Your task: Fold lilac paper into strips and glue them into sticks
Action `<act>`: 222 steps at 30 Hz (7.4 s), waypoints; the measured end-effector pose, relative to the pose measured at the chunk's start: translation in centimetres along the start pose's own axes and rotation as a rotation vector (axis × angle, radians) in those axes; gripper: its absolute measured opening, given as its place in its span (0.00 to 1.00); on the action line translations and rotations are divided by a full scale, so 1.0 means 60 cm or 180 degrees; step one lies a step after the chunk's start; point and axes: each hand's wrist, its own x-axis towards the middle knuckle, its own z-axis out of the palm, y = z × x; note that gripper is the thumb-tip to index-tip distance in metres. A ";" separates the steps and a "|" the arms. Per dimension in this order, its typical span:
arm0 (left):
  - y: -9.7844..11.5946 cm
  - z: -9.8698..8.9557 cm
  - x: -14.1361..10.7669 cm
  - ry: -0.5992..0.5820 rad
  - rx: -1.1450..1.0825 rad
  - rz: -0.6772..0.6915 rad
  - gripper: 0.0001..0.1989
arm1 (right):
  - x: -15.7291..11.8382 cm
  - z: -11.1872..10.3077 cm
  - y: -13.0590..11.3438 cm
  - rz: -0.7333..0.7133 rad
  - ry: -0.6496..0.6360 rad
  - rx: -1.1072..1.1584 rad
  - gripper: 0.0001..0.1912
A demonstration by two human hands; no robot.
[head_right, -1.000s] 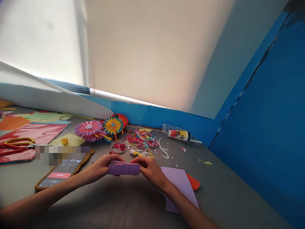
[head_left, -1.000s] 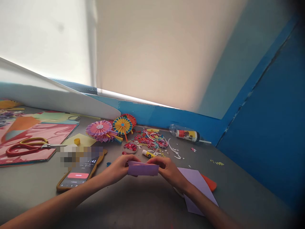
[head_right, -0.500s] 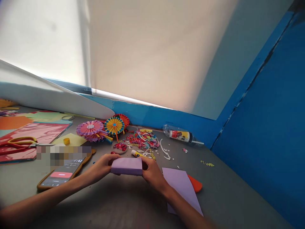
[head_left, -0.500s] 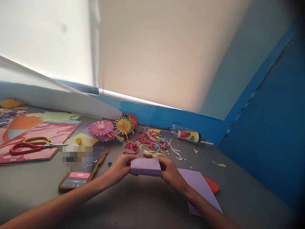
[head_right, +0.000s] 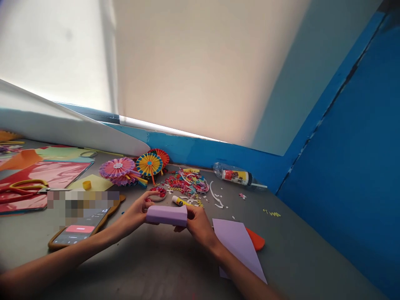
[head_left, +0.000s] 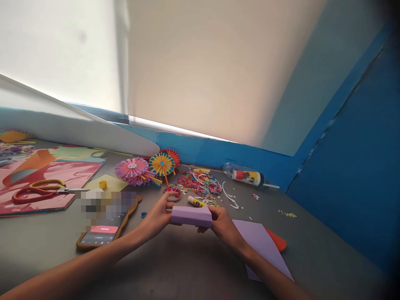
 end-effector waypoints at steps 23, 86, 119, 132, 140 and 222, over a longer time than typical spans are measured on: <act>0.019 0.007 -0.006 0.0159 -0.0827 -0.0776 0.39 | -0.005 -0.004 0.006 -0.0391 0.0089 0.0033 0.11; 0.015 0.002 -0.010 -0.0311 -0.0072 -0.0834 0.23 | -0.003 -0.012 -0.003 -0.0440 -0.0002 -0.0150 0.07; 0.030 0.003 -0.015 -0.0453 -0.0101 -0.0953 0.23 | -0.010 -0.014 -0.016 -0.0179 -0.0243 -0.0524 0.13; 0.015 -0.004 -0.012 -0.0737 -0.0117 -0.0868 0.20 | -0.010 -0.016 -0.014 -0.0175 -0.0248 -0.0311 0.11; 0.024 -0.008 -0.015 -0.0689 -0.0390 -0.0920 0.19 | -0.014 -0.027 -0.026 -0.0550 -0.0482 -0.0900 0.18; 0.026 0.025 -0.023 -0.0744 0.0440 -0.0142 0.19 | -0.021 0.005 -0.031 -0.0222 -0.0111 -0.0329 0.12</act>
